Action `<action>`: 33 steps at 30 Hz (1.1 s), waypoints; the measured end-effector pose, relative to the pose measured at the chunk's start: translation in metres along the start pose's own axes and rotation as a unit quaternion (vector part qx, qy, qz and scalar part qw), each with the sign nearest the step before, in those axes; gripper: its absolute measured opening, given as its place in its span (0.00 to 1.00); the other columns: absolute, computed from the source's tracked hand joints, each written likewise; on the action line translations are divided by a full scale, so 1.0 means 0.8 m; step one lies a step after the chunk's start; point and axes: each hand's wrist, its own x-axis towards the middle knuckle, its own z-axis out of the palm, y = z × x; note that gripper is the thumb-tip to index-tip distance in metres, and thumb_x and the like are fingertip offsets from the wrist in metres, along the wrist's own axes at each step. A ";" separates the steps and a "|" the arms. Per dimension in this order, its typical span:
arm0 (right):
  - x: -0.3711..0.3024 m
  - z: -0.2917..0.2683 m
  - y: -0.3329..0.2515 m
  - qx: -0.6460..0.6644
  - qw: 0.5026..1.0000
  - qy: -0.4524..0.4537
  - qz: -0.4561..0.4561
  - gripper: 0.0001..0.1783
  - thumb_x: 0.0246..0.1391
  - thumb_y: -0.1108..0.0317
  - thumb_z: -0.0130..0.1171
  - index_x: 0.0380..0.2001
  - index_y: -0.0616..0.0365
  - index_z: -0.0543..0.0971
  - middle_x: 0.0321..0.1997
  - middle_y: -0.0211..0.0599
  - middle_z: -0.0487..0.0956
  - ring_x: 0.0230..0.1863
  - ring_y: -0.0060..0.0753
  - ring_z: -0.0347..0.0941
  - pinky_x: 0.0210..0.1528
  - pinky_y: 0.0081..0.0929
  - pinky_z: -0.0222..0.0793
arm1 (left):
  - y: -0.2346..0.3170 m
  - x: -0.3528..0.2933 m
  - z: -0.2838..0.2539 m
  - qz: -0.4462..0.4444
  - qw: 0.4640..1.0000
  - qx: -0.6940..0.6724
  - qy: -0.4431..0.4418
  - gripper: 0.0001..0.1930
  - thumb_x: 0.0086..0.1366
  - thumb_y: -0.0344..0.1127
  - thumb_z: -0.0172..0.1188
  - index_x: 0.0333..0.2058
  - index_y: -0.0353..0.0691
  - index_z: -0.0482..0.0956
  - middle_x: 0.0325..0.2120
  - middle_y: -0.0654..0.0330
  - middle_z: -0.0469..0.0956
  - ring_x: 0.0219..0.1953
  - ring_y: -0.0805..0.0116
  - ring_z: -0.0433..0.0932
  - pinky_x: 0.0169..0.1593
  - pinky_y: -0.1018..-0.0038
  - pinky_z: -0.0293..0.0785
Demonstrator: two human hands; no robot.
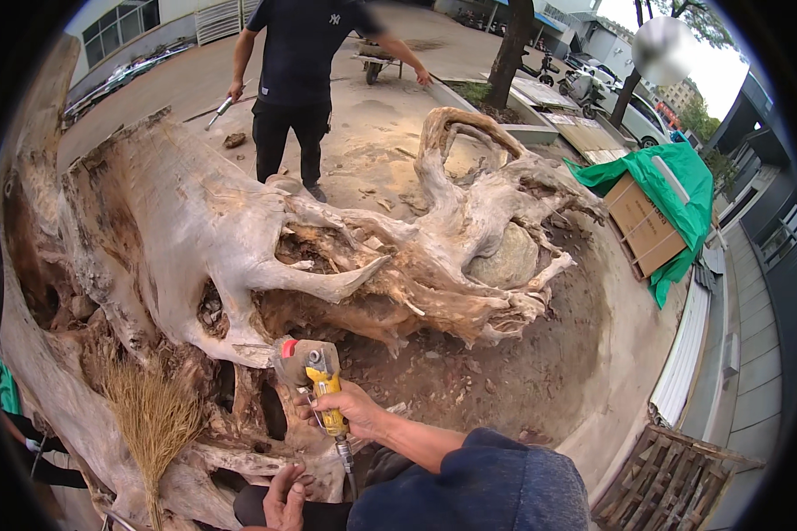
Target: The person uses a pneumatic carving tool to shape a large piece of driftwood. They move the tool along the wood's surface, removing material and creating grooves. Another person is visible in the background, also working on the wood with a similar tool.
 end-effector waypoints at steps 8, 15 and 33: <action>-0.010 -0.042 -0.061 0.045 0.998 0.029 -0.038 0.17 0.55 0.77 0.57 0.49 0.60 0.71 0.60 0.51 0.76 0.49 0.41 0.81 0.51 0.41 0.83 | -0.068 0.010 0.077 -0.128 0.986 0.068 -0.079 0.25 0.72 0.36 0.61 0.65 0.40 0.68 0.53 0.52 0.78 0.54 0.60 0.76 0.57 0.62 0.73; -0.020 -0.101 -0.104 0.104 0.984 0.077 -0.121 0.28 0.56 0.79 0.56 0.61 0.64 0.65 0.53 0.50 0.81 0.47 0.42 0.82 0.48 0.39 0.84 | -0.052 0.035 0.036 -0.116 0.988 0.087 0.059 0.21 0.73 0.39 0.60 0.60 0.39 0.70 0.49 0.53 0.78 0.49 0.60 0.76 0.53 0.63 0.73; -0.152 -0.168 -0.123 0.037 0.938 0.206 -0.275 0.28 0.55 0.78 0.54 0.60 0.67 0.65 0.51 0.50 0.82 0.45 0.44 0.83 0.46 0.42 0.83 | -0.186 -0.119 -0.204 -0.094 0.815 0.134 0.557 0.18 0.74 0.45 0.58 0.48 0.34 0.76 0.37 0.55 0.79 0.36 0.62 0.77 0.42 0.66 0.75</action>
